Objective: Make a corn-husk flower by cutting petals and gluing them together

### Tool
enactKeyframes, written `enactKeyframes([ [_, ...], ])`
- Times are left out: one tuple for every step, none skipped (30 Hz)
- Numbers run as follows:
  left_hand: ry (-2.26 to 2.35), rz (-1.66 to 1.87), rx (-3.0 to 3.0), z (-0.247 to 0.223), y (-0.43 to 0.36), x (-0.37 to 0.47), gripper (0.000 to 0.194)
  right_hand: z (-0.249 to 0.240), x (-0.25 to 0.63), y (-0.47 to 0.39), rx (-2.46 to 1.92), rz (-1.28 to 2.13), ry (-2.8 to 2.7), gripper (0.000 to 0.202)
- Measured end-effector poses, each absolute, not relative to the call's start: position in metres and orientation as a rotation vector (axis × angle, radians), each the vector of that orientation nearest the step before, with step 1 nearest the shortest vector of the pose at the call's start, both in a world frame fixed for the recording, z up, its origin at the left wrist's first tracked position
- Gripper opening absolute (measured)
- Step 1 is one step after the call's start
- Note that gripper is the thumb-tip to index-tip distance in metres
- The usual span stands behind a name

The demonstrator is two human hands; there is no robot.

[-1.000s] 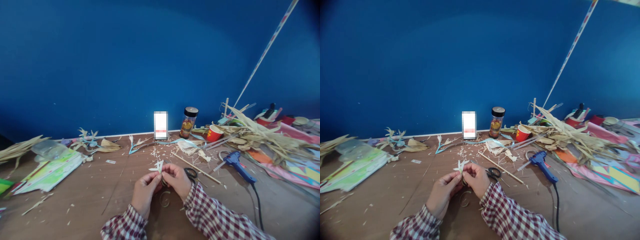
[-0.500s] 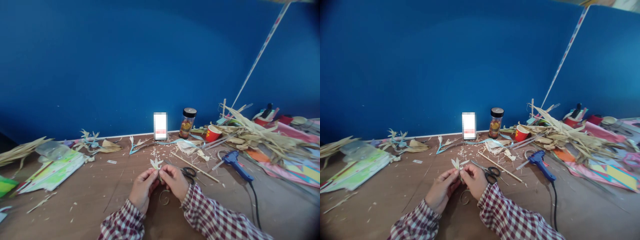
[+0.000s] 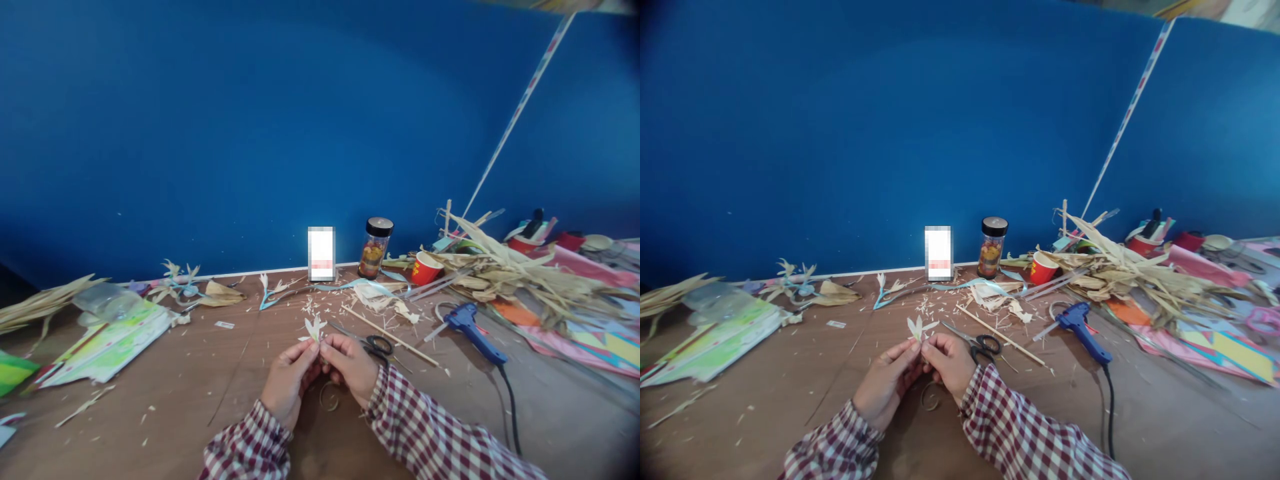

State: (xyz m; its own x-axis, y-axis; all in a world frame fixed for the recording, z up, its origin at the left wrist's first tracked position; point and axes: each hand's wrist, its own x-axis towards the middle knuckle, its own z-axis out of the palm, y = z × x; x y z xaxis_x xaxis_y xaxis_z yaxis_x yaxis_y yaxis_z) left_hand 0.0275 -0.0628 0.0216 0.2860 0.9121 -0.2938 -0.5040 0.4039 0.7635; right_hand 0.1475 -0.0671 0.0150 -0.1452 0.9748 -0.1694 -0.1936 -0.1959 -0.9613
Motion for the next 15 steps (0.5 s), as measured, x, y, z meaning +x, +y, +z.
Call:
enactKeyframes([
  [0.796, 1.019, 0.613, 0.0215, -0.0627, 0.0274, 0.019, 0.0148, 0.147, -0.0673, -1.116, 1.529, -1.04, 0.031],
  [0.787, 1.012, 0.621, 0.0216, -0.0626, 0.0273, 0.019, 0.0147, 0.1464, -0.0676, -1.114, 1.528, -1.027, 0.031],
  [0.78, 1.007, 0.628, 0.022, -0.0626, 0.0272, 0.019, 0.0145, 0.1457, -0.0679, -1.112, 1.53, -1.01, 0.032],
  [0.773, 1.001, 0.633, 0.0225, -0.0625, 0.027, 0.019, 0.0144, 0.145, -0.0682, -1.108, 1.537, -0.99, 0.032],
  [0.769, 0.995, 0.635, 0.0232, -0.0625, 0.0268, 0.019, 0.0141, 0.1444, -0.0685, -1.101, 1.552, -0.966, 0.032],
  [0.769, 0.989, 0.634, 0.0241, -0.0624, 0.0266, 0.019, 0.0138, 0.1438, -0.0686, -1.09, 1.573, -0.941, 0.033],
  [0.769, 0.983, 0.634, 0.0251, -0.0622, 0.0263, 0.019, 0.0133, 0.1433, -0.0688, -1.078, 1.595, -0.918, 0.033],
  [0.767, 0.976, 0.634, 0.0261, -0.062, 0.0259, 0.019, 0.0128, 0.1429, -0.0688, -1.066, 1.612, -0.901, 0.034],
  [0.763, 0.968, 0.635, 0.0271, -0.0617, 0.0254, 0.018, 0.0123, 0.1426, -0.0688, -1.056, 1.623, -0.894, 0.035],
  [0.756, 0.959, 0.634, 0.0279, -0.0613, 0.0248, 0.017, 0.0118, 0.1424, -0.0689, -1.048, 1.625, -0.893, 0.035],
  [0.746, 0.949, 0.634, 0.0285, -0.0608, 0.0241, 0.016, 0.0113, 0.1422, -0.069, -1.043, 1.621, -0.896, 0.035],
  [0.735, 0.937, 0.632, 0.0288, -0.0604, 0.0232, 0.016, 0.011, 0.142, -0.0691, -1.04, 1.615, -0.902, 0.035],
  [0.725, 0.923, 0.629, 0.0287, -0.0599, 0.0223, 0.015, 0.0109, 0.1418, -0.0693, -1.034, 1.611, -0.907, 0.035],
  [0.717, 0.911, 0.625, 0.0283, -0.0594, 0.0212, 0.014, 0.0109, 0.1415, -0.0696, -1.027, 1.611, -0.91, 0.035],
  [0.709, 0.901, 0.622, 0.0275, -0.0589, 0.0201, 0.013, 0.011, 0.1412, -0.0699, -1.02, 1.615, -0.91, 0.035],
])
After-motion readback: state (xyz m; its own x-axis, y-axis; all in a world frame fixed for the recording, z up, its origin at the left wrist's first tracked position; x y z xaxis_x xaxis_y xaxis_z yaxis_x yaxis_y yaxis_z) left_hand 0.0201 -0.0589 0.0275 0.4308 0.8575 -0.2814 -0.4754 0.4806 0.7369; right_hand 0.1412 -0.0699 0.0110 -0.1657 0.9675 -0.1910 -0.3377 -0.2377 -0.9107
